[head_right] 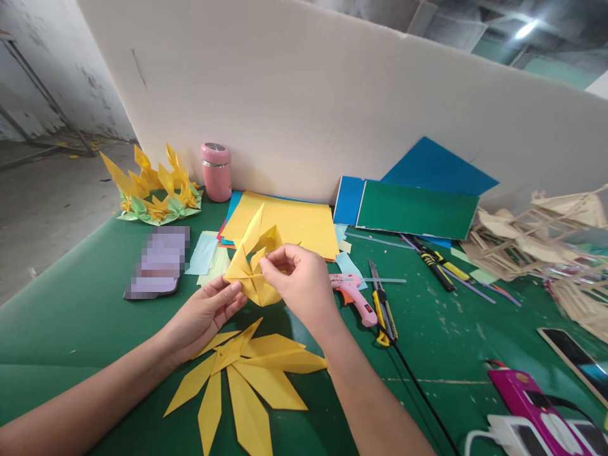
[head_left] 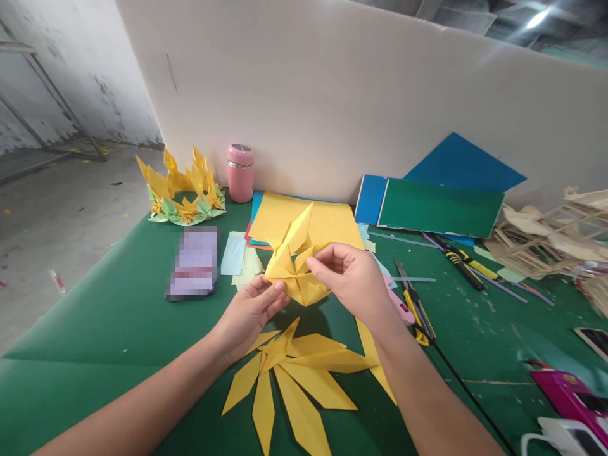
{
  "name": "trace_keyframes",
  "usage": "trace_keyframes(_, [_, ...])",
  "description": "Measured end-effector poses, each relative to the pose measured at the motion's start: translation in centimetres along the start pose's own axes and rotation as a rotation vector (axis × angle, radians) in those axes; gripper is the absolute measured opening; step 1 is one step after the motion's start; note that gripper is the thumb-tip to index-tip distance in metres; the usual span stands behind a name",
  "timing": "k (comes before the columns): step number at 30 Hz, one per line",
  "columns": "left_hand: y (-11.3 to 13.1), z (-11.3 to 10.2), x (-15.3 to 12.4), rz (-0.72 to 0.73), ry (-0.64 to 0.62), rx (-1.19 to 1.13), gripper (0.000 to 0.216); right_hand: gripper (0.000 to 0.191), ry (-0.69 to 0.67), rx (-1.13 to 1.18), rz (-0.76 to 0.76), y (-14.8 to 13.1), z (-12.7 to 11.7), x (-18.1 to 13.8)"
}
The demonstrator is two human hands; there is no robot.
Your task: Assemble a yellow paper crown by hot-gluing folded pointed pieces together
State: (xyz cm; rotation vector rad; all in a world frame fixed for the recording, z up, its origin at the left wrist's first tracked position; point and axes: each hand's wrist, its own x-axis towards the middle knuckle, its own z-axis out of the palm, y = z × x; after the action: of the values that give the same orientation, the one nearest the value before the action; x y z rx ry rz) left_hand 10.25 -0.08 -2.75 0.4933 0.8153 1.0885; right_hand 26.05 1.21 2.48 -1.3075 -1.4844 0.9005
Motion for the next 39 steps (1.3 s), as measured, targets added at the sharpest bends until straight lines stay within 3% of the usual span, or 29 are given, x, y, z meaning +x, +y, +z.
trace_keyframes(39, [-0.04,-0.02,0.12,0.012,-0.004,-0.012,0.014,0.019,-0.003,0.053,-0.007,0.0,-0.01,-0.15])
